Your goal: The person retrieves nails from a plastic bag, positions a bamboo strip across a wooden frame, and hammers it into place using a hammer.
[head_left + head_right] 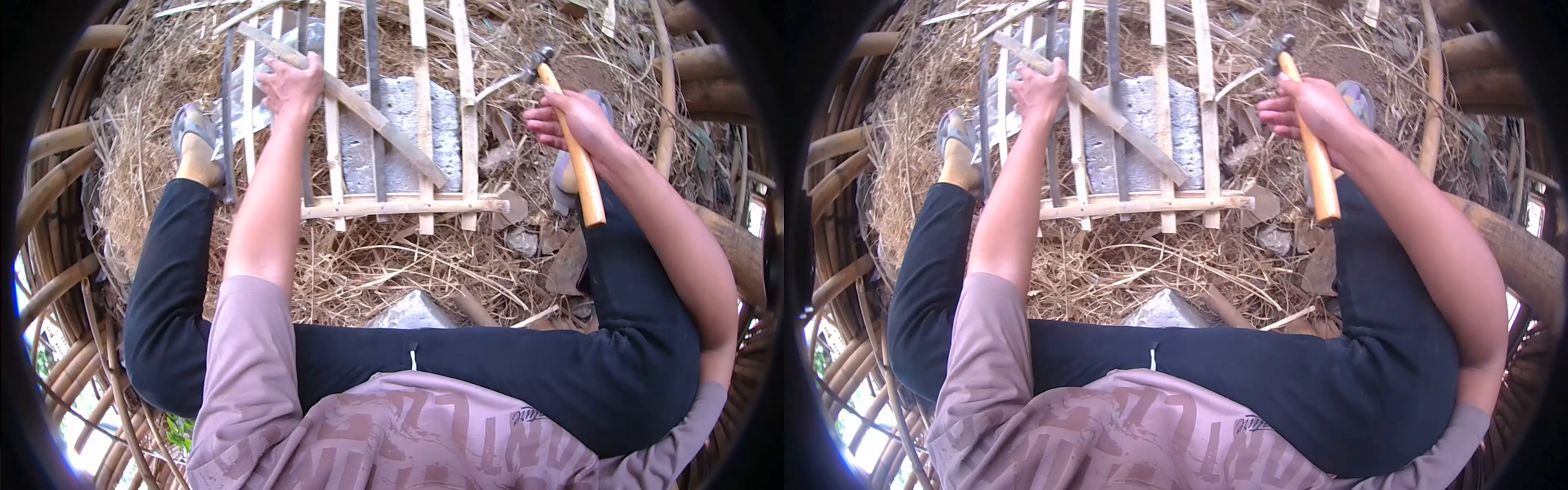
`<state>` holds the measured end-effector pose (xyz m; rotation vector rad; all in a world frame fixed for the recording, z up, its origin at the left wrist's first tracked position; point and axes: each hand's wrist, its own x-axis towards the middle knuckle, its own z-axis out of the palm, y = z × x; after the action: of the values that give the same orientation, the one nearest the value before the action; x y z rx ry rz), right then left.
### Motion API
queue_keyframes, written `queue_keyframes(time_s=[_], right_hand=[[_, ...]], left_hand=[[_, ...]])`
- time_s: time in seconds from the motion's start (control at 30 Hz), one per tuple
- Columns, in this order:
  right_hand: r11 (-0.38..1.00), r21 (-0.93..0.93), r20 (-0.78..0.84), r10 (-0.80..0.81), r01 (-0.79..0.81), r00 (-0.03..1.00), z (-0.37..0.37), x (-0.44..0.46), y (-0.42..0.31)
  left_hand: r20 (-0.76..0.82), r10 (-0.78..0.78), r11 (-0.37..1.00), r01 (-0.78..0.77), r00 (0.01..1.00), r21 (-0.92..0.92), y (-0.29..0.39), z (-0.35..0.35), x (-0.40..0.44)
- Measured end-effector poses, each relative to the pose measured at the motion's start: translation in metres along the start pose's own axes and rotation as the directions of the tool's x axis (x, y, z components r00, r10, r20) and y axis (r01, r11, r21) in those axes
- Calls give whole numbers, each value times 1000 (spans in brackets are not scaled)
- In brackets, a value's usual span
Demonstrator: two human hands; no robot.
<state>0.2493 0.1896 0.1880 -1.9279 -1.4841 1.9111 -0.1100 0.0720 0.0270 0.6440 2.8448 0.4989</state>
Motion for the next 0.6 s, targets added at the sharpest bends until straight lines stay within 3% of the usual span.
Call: queue_keyframes(time_s=[0.17,0.43,0.47,0.6], right_hand=[[1000,27,-1,13,-13,1000,-2,7,3],[999,1,5,35,-35,999,1,8,2],[1000,5,5,30,-30,1000,1,9,4],[999,38,13,19,-19,1000,-1,8,4]], left_hand=[[-32,22,1000,-22,999,-3,-1,2,0],[100,85,996,-80,991,-48,32,-17,-10],[28,137,991,-137,990,-6,36,-14,-9],[13,224,975,-224,975,11,52,-5,-10]])
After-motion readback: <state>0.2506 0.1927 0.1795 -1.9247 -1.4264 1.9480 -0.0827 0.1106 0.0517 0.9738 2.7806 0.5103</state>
